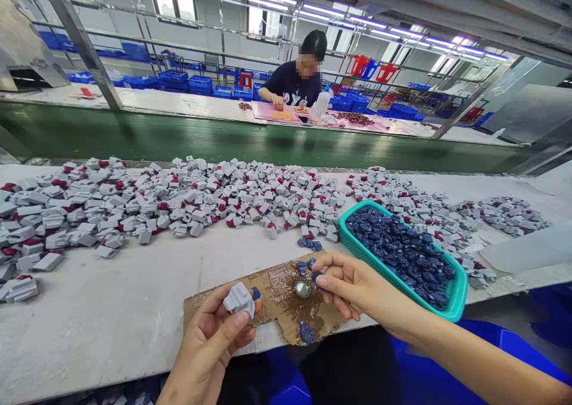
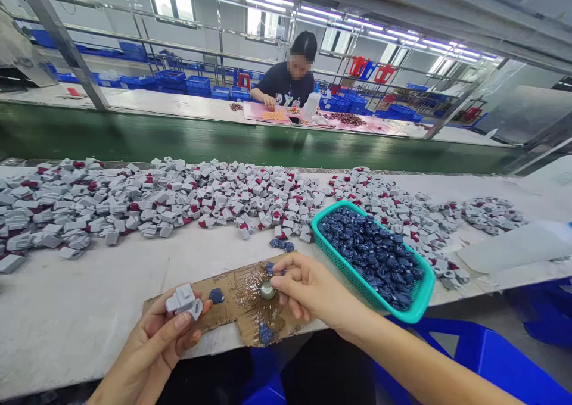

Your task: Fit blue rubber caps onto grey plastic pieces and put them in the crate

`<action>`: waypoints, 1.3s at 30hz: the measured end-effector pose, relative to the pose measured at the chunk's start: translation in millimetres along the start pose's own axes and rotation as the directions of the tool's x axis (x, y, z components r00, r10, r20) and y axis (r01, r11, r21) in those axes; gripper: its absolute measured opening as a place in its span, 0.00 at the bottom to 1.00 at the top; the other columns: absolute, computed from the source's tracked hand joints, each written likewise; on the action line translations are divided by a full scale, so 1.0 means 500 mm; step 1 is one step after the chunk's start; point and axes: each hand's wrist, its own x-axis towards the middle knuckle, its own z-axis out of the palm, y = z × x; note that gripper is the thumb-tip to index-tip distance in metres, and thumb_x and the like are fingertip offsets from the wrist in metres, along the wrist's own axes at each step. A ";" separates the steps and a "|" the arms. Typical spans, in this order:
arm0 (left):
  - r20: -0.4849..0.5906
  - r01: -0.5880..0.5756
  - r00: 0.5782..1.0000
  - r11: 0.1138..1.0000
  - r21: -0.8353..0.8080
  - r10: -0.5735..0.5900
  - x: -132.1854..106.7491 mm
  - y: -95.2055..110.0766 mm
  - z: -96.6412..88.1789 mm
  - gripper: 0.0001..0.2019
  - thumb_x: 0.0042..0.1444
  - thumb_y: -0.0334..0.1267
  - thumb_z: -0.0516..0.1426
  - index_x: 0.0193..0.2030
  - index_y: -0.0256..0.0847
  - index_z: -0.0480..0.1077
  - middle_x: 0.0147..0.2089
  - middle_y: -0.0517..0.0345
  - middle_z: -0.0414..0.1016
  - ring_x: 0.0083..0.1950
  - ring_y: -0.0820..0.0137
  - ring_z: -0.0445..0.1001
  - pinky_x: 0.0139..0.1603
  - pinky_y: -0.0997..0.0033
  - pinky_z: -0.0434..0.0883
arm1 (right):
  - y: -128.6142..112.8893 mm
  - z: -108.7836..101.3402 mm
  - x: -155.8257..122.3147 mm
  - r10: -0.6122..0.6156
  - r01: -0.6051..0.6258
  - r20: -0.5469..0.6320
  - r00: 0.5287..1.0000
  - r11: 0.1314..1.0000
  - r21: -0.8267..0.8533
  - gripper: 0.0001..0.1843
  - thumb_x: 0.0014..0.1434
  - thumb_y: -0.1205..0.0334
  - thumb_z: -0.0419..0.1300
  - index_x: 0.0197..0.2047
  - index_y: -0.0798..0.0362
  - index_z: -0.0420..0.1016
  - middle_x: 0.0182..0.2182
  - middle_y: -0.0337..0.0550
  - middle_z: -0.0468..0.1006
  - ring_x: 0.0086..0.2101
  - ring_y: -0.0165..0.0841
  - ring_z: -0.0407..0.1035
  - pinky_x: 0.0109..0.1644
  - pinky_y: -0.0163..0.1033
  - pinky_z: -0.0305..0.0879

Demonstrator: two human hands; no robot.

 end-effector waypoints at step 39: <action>0.040 -0.214 0.977 0.969 0.123 0.211 0.004 -0.026 -0.010 0.16 0.33 0.38 0.69 0.29 0.41 0.70 0.25 0.64 0.75 0.27 0.74 0.73 0.24 0.82 0.69 | 0.067 0.032 0.040 -0.319 0.240 0.107 0.942 0.415 -0.878 0.11 0.64 0.61 0.47 0.29 0.52 0.57 0.24 0.38 0.67 0.26 0.32 0.63 0.29 0.34 0.49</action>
